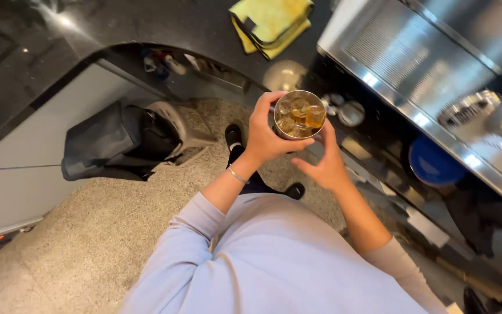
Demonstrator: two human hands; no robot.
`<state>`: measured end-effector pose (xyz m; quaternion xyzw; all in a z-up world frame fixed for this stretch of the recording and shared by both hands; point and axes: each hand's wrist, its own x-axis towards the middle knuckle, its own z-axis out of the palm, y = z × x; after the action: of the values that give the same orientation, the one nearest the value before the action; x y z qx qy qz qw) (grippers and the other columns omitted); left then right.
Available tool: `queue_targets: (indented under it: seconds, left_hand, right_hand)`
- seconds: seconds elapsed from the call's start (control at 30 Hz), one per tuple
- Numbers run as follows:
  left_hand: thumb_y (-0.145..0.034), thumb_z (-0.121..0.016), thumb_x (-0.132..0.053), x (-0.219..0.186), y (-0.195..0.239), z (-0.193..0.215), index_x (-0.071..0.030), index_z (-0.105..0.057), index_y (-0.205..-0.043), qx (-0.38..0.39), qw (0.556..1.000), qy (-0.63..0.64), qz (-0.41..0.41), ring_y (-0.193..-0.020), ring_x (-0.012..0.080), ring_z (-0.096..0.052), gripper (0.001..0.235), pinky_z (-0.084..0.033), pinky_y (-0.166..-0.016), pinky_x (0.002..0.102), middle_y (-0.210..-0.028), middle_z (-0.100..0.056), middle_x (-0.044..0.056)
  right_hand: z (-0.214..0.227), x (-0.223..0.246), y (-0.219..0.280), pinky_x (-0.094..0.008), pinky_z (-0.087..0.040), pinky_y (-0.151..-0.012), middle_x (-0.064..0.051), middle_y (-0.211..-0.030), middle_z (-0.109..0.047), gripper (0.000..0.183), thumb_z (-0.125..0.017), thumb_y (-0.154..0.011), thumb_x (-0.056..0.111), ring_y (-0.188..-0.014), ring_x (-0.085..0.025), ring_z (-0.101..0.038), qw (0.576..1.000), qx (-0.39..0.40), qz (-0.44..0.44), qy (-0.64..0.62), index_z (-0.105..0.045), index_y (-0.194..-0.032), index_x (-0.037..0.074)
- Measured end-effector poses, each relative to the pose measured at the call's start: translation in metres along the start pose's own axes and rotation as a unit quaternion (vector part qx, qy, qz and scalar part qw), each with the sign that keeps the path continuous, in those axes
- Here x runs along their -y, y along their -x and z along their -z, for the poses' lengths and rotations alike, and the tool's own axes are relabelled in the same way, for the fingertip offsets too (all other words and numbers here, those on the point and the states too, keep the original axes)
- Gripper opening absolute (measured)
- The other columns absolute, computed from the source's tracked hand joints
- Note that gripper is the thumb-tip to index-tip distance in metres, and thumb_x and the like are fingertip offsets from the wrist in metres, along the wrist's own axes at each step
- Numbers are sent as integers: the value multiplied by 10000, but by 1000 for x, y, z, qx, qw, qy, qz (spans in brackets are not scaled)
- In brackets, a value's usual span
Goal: The person prepares an espresso shot by tamping coffee grounds in a portafilter and operating the espresso machine. They then retrieve ice and water, pour them into a metal cup, and place the cup under the machine's steam wand.
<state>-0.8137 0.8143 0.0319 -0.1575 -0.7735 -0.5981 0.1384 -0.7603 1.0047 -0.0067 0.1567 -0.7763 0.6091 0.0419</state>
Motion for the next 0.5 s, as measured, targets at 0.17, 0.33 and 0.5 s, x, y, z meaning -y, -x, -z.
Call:
queue_targets:
  seconds: [0.17, 0.33, 0.5]
  left_hand:
    - [-624, -1001, -374, 38, -54, 55, -70, -580, -1306, -30, 999, 27, 5, -1132, 203, -671, 857, -545, -974, 329, -1251, -640, 67]
    - [-703, -923, -442, 87, -147, 138, -30, -539, -1340, 7, 996, -14, -88, -1175, 283, -614, 850, -497, -1040, 374, -1253, -599, 99]
    - [-1050, -553, -360, 184, -234, 185, -45, -569, -1373, 47, 999, 12, -1, -1079, 275, -669, 451, -524, -979, 372, -1265, -678, 127]
  right_hand:
    - [-60, -3, -103, -372, -487, -1105, -129, -1396, -610, 1031, -893, -699, 179, -1297, -252, -622, 997, -39, -18, 62, -313, -1543, 55]
    - [-121, -14, -213, -368, -494, -1112, -123, -1355, -618, 932, -859, -692, 135, -1268, -231, -625, 995, -95, 9, 29, -391, -1495, 55]
    - [-149, -40, -303, -360, -527, -1053, -92, -1300, -665, 842, -940, -771, 153, -1182, -200, -683, 994, -105, -30, -5, -435, -1440, 71]
